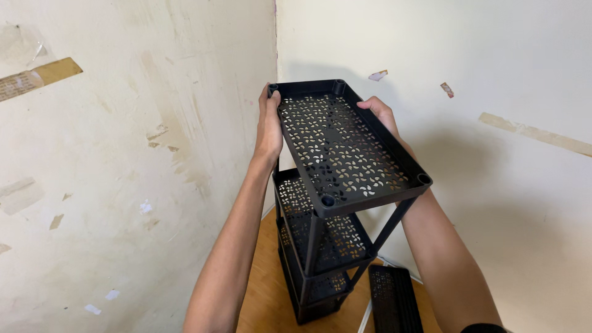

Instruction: The person assembles a black plastic shelving unit by inserting vertical poles into the corner sockets of perforated trays. They repeatedly add and remove trays and poles to fit the components together, working on a wooden table in a room with worn walls.

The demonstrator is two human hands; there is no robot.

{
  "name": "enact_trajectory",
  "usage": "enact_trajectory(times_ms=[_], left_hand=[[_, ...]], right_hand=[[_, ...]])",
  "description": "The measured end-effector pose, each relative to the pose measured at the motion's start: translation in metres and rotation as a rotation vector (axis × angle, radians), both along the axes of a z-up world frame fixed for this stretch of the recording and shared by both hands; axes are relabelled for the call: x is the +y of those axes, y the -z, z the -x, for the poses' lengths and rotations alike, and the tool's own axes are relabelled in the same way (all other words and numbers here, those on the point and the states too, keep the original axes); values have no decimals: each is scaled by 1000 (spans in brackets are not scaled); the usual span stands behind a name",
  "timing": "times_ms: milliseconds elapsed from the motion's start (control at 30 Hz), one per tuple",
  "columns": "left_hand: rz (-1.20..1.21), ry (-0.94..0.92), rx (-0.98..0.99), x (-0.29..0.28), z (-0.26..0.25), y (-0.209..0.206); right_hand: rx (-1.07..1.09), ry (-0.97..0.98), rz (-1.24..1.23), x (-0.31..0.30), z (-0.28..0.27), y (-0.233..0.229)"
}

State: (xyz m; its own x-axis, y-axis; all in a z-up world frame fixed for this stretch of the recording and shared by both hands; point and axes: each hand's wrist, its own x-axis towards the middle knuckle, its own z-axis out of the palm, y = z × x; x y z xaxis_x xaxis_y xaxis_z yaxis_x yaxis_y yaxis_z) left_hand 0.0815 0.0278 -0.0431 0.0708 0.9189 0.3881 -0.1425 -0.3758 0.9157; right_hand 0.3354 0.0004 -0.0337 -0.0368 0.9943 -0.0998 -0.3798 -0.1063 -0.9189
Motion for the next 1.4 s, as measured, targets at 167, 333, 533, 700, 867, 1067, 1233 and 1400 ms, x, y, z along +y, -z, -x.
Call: enact_trajectory(times_ms=[167, 333, 533, 700, 867, 1067, 1233, 1400], left_hand=[[-37, 9, -35, 37, 9, -4], [-12, 38, -13, 73, 23, -1], [-11, 49, -6, 87, 36, 9], [36, -109, 155, 73, 51, -6], [-118, -142, 226, 22, 61, -26], [-42, -60, 514, -64, 64, -35], [-26, -121, 561, -84, 58, -32], [-39, -222, 452, -75, 42, -31]], right_hand=[[-52, 20, -82, 36, 5, 3], [-121, 99, -55, 72, 15, 10], [-231, 59, -203, 48, 47, -19], [-374, 85, -307, -2, 67, -48], [-562, 161, -294, 12, 71, -52], [-920, 268, -536, 24, 61, -50], [-977, 197, -367, -18, 68, -61], [-1058, 158, -161, -82, 79, -65]])
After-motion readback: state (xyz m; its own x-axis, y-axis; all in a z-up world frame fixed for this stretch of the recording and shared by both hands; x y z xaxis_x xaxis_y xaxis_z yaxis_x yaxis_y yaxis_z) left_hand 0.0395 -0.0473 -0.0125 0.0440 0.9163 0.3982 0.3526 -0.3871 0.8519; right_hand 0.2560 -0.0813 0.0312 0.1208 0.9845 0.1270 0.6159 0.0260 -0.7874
